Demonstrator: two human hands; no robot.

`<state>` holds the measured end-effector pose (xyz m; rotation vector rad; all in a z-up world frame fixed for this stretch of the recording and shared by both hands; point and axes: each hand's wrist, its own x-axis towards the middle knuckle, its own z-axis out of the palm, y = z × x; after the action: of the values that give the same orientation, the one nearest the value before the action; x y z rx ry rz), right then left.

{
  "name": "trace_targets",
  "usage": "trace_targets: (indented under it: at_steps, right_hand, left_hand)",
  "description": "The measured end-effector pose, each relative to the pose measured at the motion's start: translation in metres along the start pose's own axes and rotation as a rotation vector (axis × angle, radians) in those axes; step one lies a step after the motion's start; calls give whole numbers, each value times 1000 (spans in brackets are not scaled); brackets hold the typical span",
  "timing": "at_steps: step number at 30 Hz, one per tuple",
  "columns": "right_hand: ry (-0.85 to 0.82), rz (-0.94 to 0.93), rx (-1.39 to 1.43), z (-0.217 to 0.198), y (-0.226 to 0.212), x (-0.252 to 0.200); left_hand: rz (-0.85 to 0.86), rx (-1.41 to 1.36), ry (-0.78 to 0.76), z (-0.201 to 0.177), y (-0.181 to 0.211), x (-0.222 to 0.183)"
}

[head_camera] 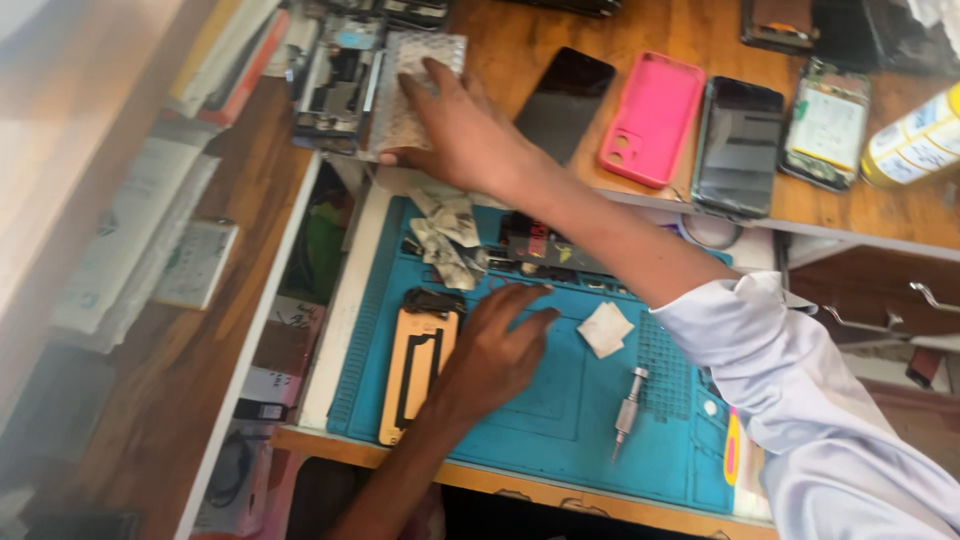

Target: The person disassembles a mobile phone on a blue mat, removing the battery and internal electronic components. They clean the edges of the phone frame with a scraper and liquid from a bottle before placing the screen into bubble wrap.

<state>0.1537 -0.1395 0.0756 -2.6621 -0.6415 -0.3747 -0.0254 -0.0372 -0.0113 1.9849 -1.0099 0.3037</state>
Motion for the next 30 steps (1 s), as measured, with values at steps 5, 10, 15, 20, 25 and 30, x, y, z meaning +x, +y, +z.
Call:
trace_targets:
  at_steps: [5,10,15,20,25,30]
  right_hand:
    - [-8,-169,38,-37,-4,-77]
    - [-139,-54,222,-92,7,-185]
    - [-7,330,177,-115,35,-266]
    - [241,580,175,-116,54,-309]
    - [288,534,146,-102,61,-315]
    - [17,634,260,-76,46,-316]
  left_hand:
    - [-19,21,-18,3,1,1]
    - [-33,93,-57,9,4,5]
    - [-18,31,-156,21,23,4]
    - [-57,-123,-459,49,64,-1]
    - [-183,-150,-492,63,83,-6]
    - [-486,-322,-367,63,79,-9]
